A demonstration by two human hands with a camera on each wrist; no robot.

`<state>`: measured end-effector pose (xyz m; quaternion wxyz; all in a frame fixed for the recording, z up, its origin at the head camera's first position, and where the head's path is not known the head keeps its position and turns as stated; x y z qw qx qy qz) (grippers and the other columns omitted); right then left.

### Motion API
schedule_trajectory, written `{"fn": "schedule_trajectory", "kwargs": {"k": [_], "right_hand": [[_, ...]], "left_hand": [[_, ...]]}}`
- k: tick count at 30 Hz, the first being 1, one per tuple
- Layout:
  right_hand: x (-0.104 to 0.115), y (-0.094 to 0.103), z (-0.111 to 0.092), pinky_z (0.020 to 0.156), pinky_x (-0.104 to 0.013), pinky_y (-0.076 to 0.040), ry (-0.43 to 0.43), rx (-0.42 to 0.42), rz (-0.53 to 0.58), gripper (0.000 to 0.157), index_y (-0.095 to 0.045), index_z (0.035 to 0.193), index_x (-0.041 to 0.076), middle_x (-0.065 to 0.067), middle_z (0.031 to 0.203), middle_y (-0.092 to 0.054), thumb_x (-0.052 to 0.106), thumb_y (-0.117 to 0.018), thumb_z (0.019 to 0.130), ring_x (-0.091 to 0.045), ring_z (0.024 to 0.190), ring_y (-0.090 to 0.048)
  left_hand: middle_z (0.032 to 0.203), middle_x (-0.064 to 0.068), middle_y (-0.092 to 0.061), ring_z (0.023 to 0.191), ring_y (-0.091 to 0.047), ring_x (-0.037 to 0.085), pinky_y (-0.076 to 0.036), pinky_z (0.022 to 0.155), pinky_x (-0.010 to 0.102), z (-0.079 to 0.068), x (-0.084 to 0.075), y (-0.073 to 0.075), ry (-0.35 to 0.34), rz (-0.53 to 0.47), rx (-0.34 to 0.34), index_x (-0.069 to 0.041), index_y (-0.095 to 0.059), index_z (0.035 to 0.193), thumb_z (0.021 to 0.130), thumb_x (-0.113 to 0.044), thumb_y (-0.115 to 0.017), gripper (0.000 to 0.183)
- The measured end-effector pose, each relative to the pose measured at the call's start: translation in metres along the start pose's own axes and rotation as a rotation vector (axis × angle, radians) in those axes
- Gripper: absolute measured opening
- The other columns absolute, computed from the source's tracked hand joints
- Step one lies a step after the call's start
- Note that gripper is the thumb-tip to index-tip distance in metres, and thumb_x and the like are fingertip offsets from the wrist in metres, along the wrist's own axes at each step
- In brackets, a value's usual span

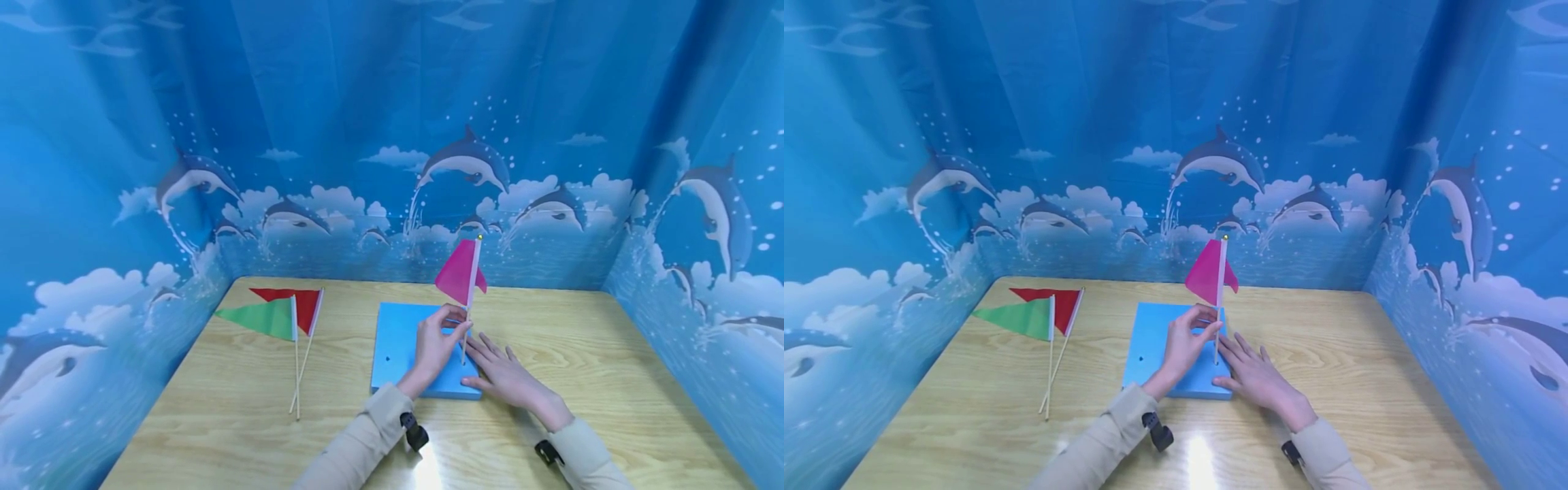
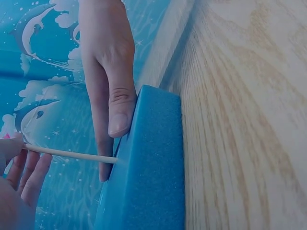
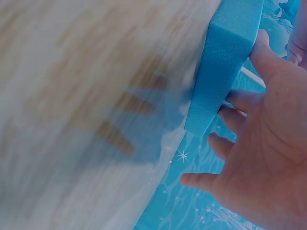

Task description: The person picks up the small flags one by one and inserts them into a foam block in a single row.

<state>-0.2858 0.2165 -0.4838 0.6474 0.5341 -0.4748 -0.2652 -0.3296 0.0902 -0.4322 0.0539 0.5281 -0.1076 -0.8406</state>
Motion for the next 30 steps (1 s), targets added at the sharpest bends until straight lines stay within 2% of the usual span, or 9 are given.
{"fn": "schedule_trajectory", "kwargs": {"k": [7, 15, 23, 30], "right_hand": [[0.0018, 0.0012, -0.001, 0.11, -0.081, -0.015, -0.002, 0.006, 0.01, 0.078, -0.033, 0.158, 0.006, -0.017, 0.163, -0.031, 0.053, -0.057, 0.1, -0.047, 0.15, -0.019], [0.0013, 0.0004, -0.0003, 0.11, -0.081, -0.016, 0.007, -0.001, 0.007, 0.078, -0.034, 0.157, 0.006, -0.016, 0.163, -0.031, 0.052, -0.057, 0.1, -0.046, 0.15, -0.02], [0.0011, 0.0005, 0.0006, 0.11, -0.081, -0.016, 0.002, 0.002, 0.008, 0.078, -0.032, 0.158, 0.006, -0.016, 0.163, -0.032, 0.052, -0.057, 0.1, -0.046, 0.15, -0.02], [0.0019, 0.0006, 0.0006, 0.11, -0.081, -0.018, 0.005, -0.009, -0.005, 0.077, -0.033, 0.158, 0.005, -0.017, 0.162, -0.033, 0.051, -0.058, 0.1, -0.046, 0.15, -0.022]], "left_hand": [[0.1, 0.002, -0.076, 0.089, -0.074, 0.013, -0.058, 0.072, 0.016, 0.0, 0.0029, -0.0019, 0.015, 0.0, 0.041, -0.009, -0.074, 0.109, 0.096, -0.025, -0.071, 0.021], [0.1, 0.003, -0.076, 0.09, -0.074, 0.014, -0.059, 0.076, 0.019, -0.0001, 0.0004, -0.0025, -0.02, 0.019, 0.05, -0.007, -0.073, 0.109, 0.097, -0.025, -0.07, 0.022], [0.101, 0.002, -0.076, 0.092, -0.073, 0.012, -0.059, 0.075, 0.017, 0.0001, 0.0035, -0.0026, 0.009, 0.026, 0.04, -0.008, -0.073, 0.109, 0.096, -0.026, -0.071, 0.022], [0.101, 0.003, -0.076, 0.092, -0.073, 0.013, -0.059, 0.072, 0.016, 0.0003, 0.0044, -0.0052, 0.043, -0.008, 0.046, -0.01, -0.073, 0.109, 0.095, -0.02, -0.073, 0.017]]}}
Point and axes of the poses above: each hand's wrist, its own z-axis towards the middle knuckle, its own y-axis out of the back of the hand, x = y × z, the point moved 9 cm from there along z, towards the middle knuckle
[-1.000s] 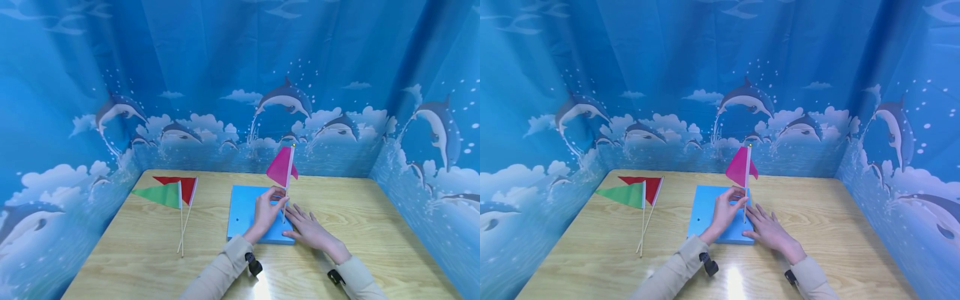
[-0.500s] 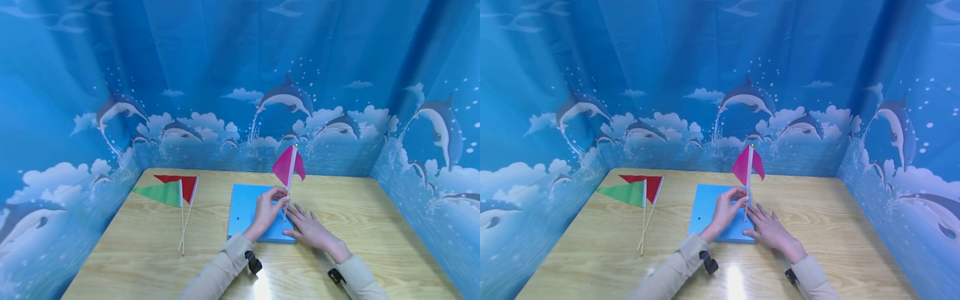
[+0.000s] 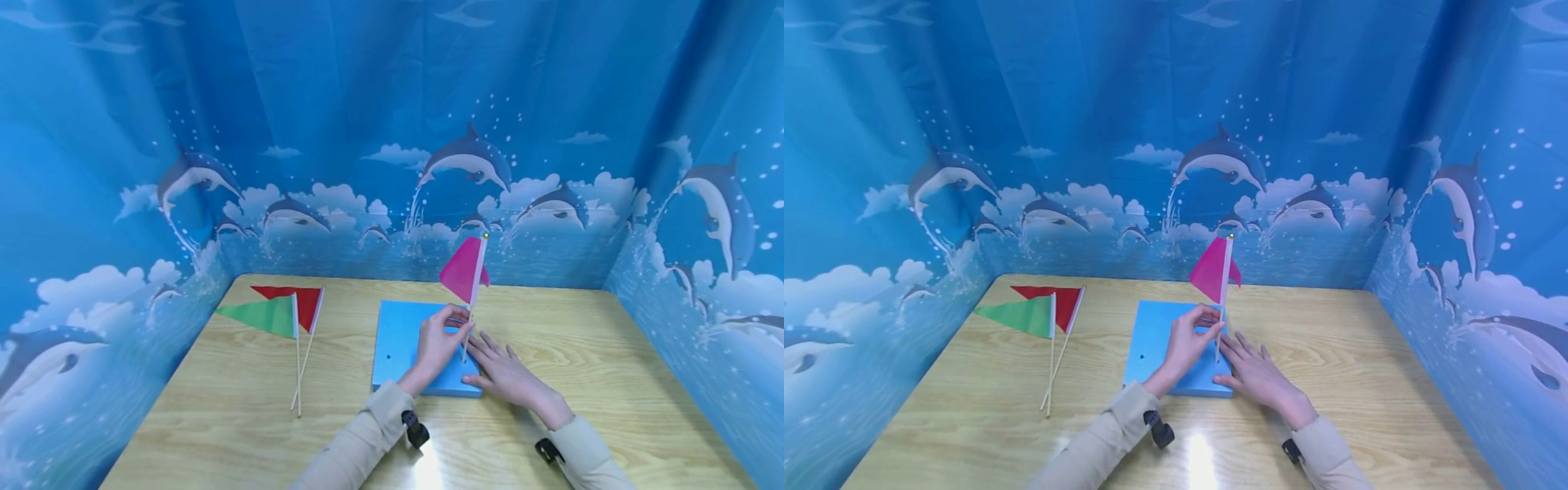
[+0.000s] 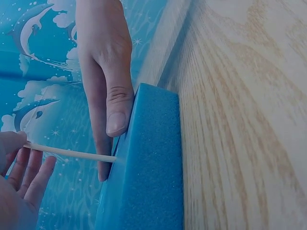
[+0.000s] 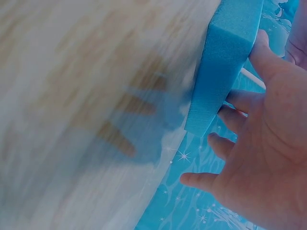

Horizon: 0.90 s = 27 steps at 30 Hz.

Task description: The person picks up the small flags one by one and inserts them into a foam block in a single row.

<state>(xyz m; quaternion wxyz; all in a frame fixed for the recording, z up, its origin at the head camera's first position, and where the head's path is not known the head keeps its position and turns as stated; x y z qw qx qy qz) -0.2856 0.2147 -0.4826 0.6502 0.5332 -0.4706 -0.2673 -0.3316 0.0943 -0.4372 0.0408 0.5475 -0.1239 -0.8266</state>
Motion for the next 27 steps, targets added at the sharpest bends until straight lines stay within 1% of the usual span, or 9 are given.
{"fn": "schedule_trajectory", "kwargs": {"k": [7, 11, 19, 27], "right_hand": [[0.0, -0.0004, 0.0001, 0.11, -0.081, -0.017, 0.0, 0.005, 0.0, 0.077, -0.034, 0.157, 0.004, -0.018, 0.162, -0.033, 0.051, -0.058, 0.1, -0.047, 0.15, -0.022], [-0.0011, -0.0017, 0.0006, 0.11, -0.08, -0.017, -0.005, 0.009, -0.001, 0.078, -0.034, 0.157, 0.004, -0.018, 0.162, -0.033, 0.052, -0.057, 0.1, -0.046, 0.15, -0.022], [-0.001, -0.0024, 0.0005, 0.111, -0.08, -0.017, -0.008, 0.015, 0.0, 0.077, -0.035, 0.156, 0.003, -0.018, 0.162, -0.033, 0.05, -0.058, 0.1, -0.045, 0.151, -0.02], [0.0012, -0.0001, -0.0003, 0.11, -0.08, -0.018, 0.0, 0.008, 0.004, 0.076, -0.036, 0.156, 0.002, -0.019, 0.161, -0.033, 0.049, -0.058, 0.1, -0.046, 0.15, -0.021]], "left_hand": [[0.1, 0.003, -0.075, 0.092, -0.072, 0.013, -0.059, 0.072, 0.016, -0.0008, 0.0001, -0.0022, 0.01, -0.019, 0.003, -0.011, -0.073, 0.109, 0.094, -0.014, -0.074, 0.015], [0.101, 0.002, -0.075, 0.092, -0.072, 0.011, -0.058, 0.073, 0.016, -0.0007, 0.0011, -0.0026, 0.016, -0.015, 0.007, -0.011, -0.073, 0.11, 0.095, -0.016, -0.073, 0.016], [0.102, 0.003, -0.075, 0.093, -0.072, 0.013, -0.058, 0.073, 0.016, -0.0005, 0.0039, -0.0041, 0.032, -0.003, 0.024, -0.006, -0.072, 0.114, 0.096, -0.018, -0.072, 0.022], [0.1, 0.002, -0.075, 0.09, -0.073, 0.011, -0.058, 0.071, 0.015, -0.0002, 0.0041, -0.0037, 0.026, 0.038, 0.024, -0.009, -0.073, 0.11, 0.095, -0.016, -0.073, 0.016]]}}
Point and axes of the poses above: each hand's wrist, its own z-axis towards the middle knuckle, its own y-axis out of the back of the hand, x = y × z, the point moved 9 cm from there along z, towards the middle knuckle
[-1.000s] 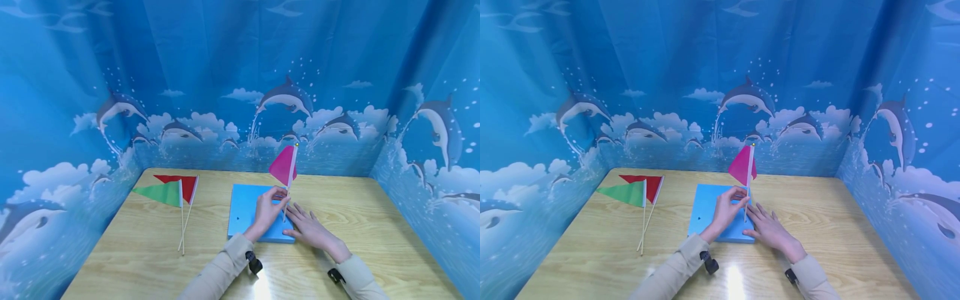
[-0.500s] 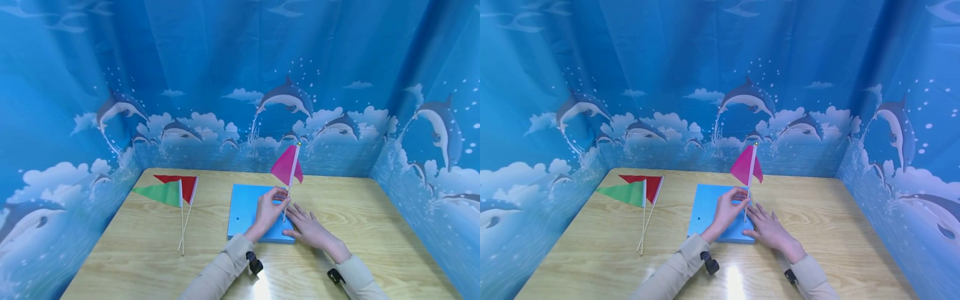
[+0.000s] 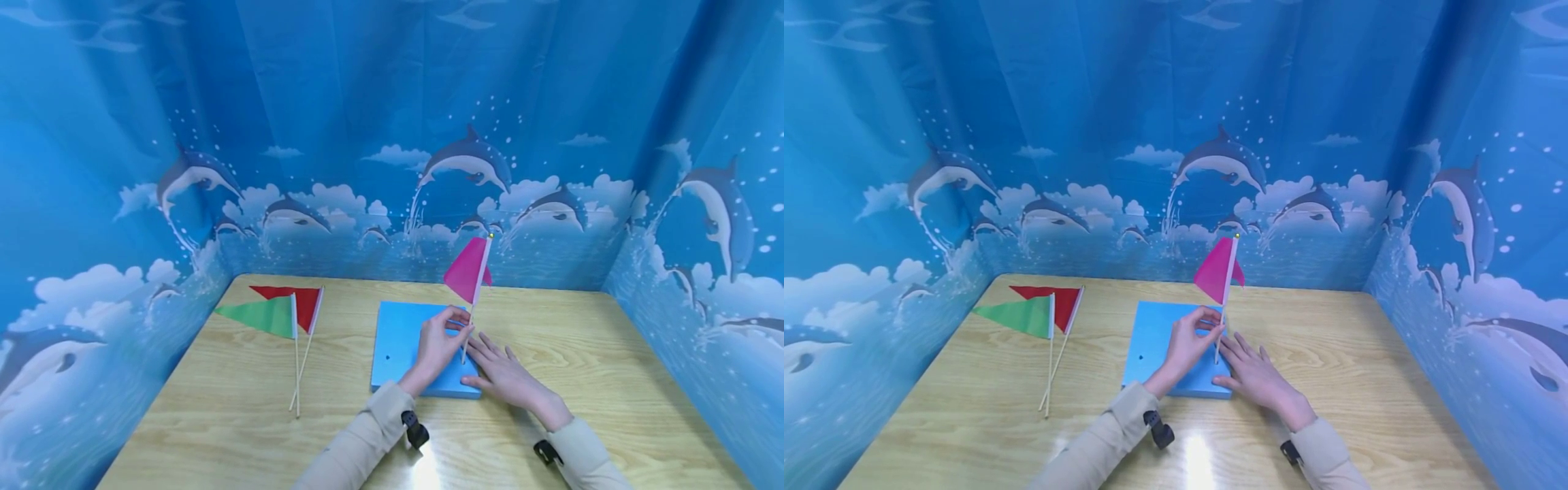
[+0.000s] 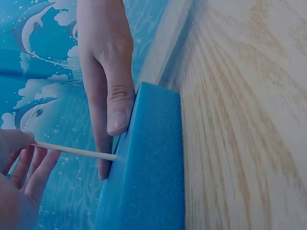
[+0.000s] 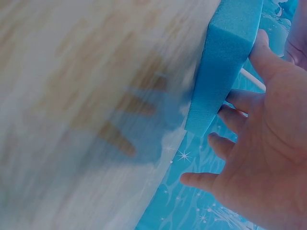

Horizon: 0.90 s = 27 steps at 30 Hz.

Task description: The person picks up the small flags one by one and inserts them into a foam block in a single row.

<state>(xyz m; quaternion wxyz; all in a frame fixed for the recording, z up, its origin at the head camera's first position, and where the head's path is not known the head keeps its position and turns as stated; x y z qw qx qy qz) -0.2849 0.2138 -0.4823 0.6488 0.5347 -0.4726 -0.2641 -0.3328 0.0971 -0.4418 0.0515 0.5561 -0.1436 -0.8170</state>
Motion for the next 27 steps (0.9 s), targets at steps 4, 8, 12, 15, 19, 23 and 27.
{"fn": "schedule_trajectory", "kwargs": {"k": [4, 8, 12, 15, 19, 23, 27], "right_hand": [[-0.0004, -0.0003, -0.0002, 0.11, -0.08, -0.018, -0.002, -0.007, 0.002, 0.076, -0.036, 0.156, 0.003, -0.018, 0.162, -0.033, 0.049, -0.058, 0.1, -0.046, 0.15, -0.021], [-0.0022, -0.0008, 0.0004, 0.111, -0.08, -0.017, -0.011, -0.006, 0.004, 0.076, -0.034, 0.157, 0.005, -0.016, 0.163, -0.031, 0.05, -0.058, 0.1, -0.045, 0.151, -0.019], [-0.0017, -0.0008, 0.0003, 0.11, -0.08, -0.017, -0.005, -0.009, 0.004, 0.076, -0.035, 0.156, 0.004, -0.016, 0.163, -0.032, 0.05, -0.058, 0.1, -0.045, 0.151, -0.02], [-0.0016, -0.0003, -0.0003, 0.11, -0.08, -0.018, -0.001, -0.01, 0.001, 0.076, -0.037, 0.156, 0.003, -0.017, 0.162, -0.033, 0.051, -0.058, 0.1, -0.045, 0.15, -0.021], [-0.0018, -0.0006, -0.0005, 0.111, -0.079, -0.018, -0.001, -0.002, -0.001, 0.076, -0.038, 0.155, 0.002, -0.017, 0.162, -0.033, 0.051, -0.057, 0.1, -0.044, 0.151, -0.02], [-0.0014, -0.0012, -0.0003, 0.111, -0.079, -0.018, 0.0, 0.003, 0.005, 0.076, -0.038, 0.155, 0.002, -0.018, 0.162, -0.032, 0.051, -0.057, 0.1, -0.044, 0.151, -0.02], [-0.0011, -0.0017, 0.0003, 0.111, -0.079, -0.018, 0.003, 0.004, 0.006, 0.075, -0.038, 0.155, 0.002, -0.019, 0.162, -0.033, 0.05, -0.057, 0.1, -0.045, 0.151, -0.02]], "left_hand": [[0.099, 0.0, -0.075, 0.089, -0.072, 0.008, -0.057, 0.071, 0.016, -0.0009, -0.0006, 0.0009, -0.005, 0.024, 0.013, -0.009, -0.073, 0.109, 0.096, -0.019, -0.072, 0.016], [0.098, 0.0, -0.075, 0.088, -0.072, 0.008, -0.057, 0.071, 0.017, -0.0006, -0.001, 0.0021, -0.019, 0.032, 0.013, -0.01, -0.072, 0.107, 0.096, -0.018, -0.072, 0.013], [0.096, 0.0, -0.074, 0.087, -0.071, 0.008, -0.057, 0.068, 0.017, -0.0007, -0.0014, 0.0025, -0.033, 0.028, -0.001, -0.013, -0.071, 0.104, 0.095, -0.013, -0.072, 0.009], [0.096, 0.002, -0.075, 0.087, -0.071, 0.009, -0.057, 0.067, 0.016, -0.0004, -0.001, 0.0, -0.038, 0.014, -0.001, -0.011, -0.07, 0.104, 0.094, -0.009, -0.072, 0.01], [0.097, 0.003, -0.075, 0.087, -0.071, 0.009, -0.057, 0.067, 0.014, 0.0002, 0.0012, -0.0025, -0.027, 0.0, 0.003, -0.007, -0.071, 0.107, 0.094, -0.008, -0.071, 0.013], [0.097, 0.002, -0.075, 0.087, -0.071, 0.009, -0.057, 0.068, 0.014, 0.0011, 0.0031, -0.0038, -0.013, -0.007, 0.005, -0.008, -0.072, 0.107, 0.094, -0.009, -0.072, 0.013], [0.098, 0.003, -0.075, 0.088, -0.071, 0.01, -0.057, 0.069, 0.015, 0.0012, 0.004, -0.0046, -0.001, -0.021, 0.011, -0.007, -0.072, 0.108, 0.094, -0.009, -0.072, 0.014]]}}
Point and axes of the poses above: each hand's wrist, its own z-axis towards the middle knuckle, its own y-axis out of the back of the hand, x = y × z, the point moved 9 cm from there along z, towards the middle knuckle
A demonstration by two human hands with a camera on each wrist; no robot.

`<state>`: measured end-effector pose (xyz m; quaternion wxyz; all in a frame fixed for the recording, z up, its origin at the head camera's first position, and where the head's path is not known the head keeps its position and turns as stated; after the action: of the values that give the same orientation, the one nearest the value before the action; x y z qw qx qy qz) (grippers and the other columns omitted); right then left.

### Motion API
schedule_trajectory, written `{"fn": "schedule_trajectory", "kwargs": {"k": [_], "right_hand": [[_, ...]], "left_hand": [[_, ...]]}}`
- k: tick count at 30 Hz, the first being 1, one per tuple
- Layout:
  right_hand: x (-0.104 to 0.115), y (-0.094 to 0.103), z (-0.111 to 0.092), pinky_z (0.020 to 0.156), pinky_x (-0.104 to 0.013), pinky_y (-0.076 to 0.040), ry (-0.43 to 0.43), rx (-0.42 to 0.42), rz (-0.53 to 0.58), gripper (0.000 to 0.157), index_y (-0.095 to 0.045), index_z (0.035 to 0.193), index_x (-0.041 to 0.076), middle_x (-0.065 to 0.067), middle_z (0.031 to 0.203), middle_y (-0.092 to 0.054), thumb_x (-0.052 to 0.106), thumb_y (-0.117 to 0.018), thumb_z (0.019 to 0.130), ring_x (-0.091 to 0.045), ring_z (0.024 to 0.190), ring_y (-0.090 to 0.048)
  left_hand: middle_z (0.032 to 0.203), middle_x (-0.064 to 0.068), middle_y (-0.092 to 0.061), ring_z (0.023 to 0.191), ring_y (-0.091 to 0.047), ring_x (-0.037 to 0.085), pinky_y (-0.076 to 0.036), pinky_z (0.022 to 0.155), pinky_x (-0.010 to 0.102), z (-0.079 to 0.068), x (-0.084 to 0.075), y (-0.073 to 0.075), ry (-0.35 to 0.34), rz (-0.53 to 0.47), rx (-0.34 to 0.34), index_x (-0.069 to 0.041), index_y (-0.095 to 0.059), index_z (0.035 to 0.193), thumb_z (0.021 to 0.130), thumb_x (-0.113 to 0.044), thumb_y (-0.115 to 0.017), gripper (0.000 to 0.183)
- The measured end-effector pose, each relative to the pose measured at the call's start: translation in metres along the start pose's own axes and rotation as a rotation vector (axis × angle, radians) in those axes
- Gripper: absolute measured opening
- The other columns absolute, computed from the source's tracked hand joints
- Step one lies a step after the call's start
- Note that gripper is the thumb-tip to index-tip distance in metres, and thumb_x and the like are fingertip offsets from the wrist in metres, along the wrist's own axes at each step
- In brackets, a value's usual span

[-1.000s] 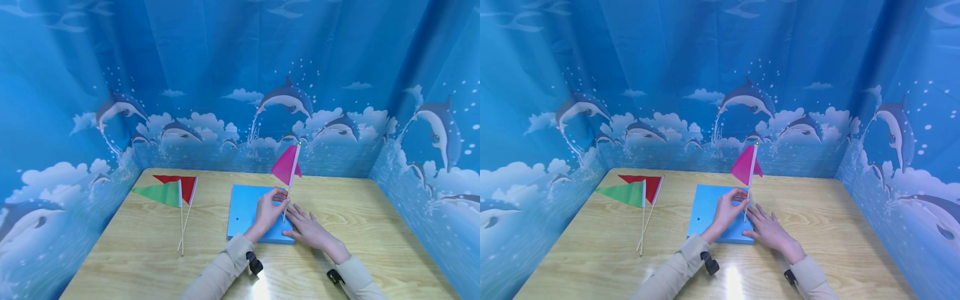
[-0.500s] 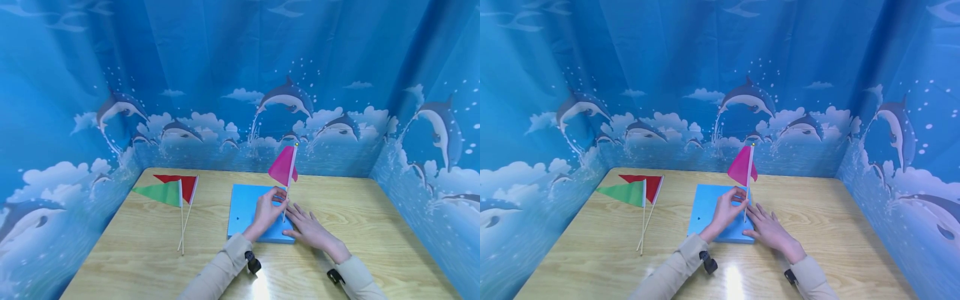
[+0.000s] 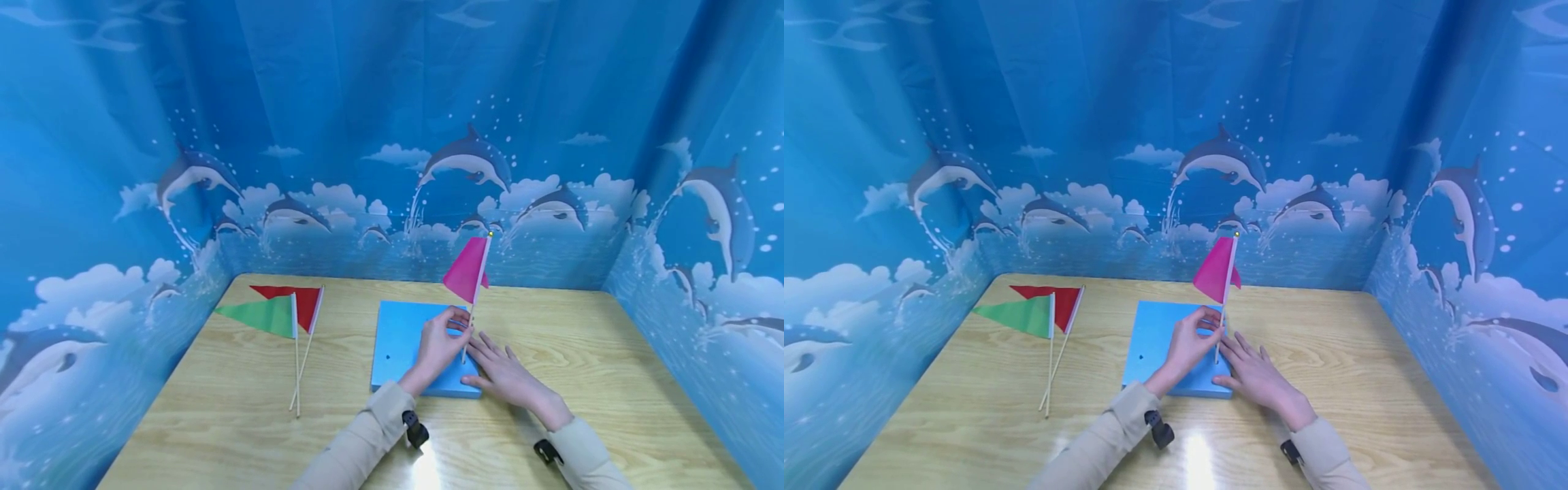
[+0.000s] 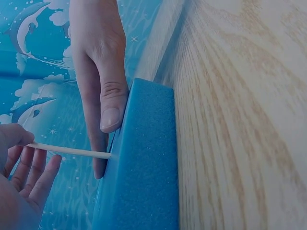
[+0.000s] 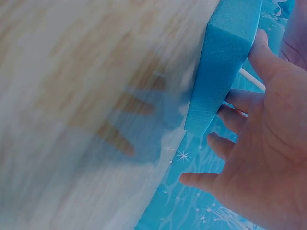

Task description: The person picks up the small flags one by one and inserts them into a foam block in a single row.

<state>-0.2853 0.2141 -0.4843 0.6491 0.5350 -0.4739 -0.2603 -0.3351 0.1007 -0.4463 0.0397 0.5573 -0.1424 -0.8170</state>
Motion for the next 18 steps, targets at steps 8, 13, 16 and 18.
{"fn": "schedule_trajectory", "kwargs": {"k": [8, 13, 16, 18], "right_hand": [[-0.0002, 0.001, -0.0006, 0.111, -0.079, -0.018, -0.002, -0.008, -0.007, 0.075, -0.038, 0.154, 0.001, -0.019, 0.162, -0.033, 0.05, -0.058, 0.1, -0.045, 0.15, -0.021], [0.0004, 0.0016, -0.0005, 0.111, -0.079, -0.019, 0.002, -0.014, -0.01, 0.075, -0.039, 0.154, 0.001, -0.019, 0.161, -0.033, 0.05, -0.058, 0.1, -0.046, 0.15, -0.022], [0.0004, 0.0017, -0.0005, 0.111, -0.079, -0.018, -0.001, -0.012, -0.006, 0.075, -0.038, 0.155, 0.002, -0.018, 0.162, -0.032, 0.049, -0.058, 0.1, -0.045, 0.15, -0.022], [0.0004, 0.0012, -0.0001, 0.112, -0.079, -0.018, 0.0, -0.009, -0.003, 0.075, -0.037, 0.155, 0.003, -0.018, 0.162, -0.032, 0.049, -0.059, 0.1, -0.045, 0.15, -0.021]], "left_hand": [[0.098, 0.004, -0.075, 0.089, -0.071, 0.01, -0.058, 0.07, 0.015, -0.0002, 0.001, -0.0004, 0.008, -0.015, 0.006, -0.006, -0.072, 0.109, 0.094, -0.009, -0.072, 0.015], [0.098, 0.002, -0.075, 0.088, -0.071, 0.009, -0.058, 0.07, 0.015, 0.0, 0.0014, 0.0, 0.009, -0.015, 0.004, -0.01, -0.072, 0.107, 0.094, -0.011, -0.072, 0.013], [0.098, 0.002, -0.075, 0.088, -0.071, 0.009, -0.058, 0.07, 0.015, 0.0003, 0.0013, 0.0005, 0.009, -0.015, 0.002, -0.012, -0.072, 0.107, 0.094, -0.012, -0.073, 0.013], [0.098, 0.002, -0.075, 0.088, -0.071, 0.009, -0.058, 0.071, 0.015, 0.0006, 0.0016, 0.0007, 0.01, -0.013, 0.001, -0.012, -0.072, 0.107, 0.094, -0.012, -0.073, 0.013]]}}
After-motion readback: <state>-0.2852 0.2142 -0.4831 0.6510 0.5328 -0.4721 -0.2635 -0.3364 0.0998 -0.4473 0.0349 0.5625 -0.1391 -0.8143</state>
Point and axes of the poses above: each hand's wrist, its own z-axis towards the middle knuckle, its own y-axis out of the back of the hand, x = y × z, the point moved 9 cm from there along z, towards the middle knuckle
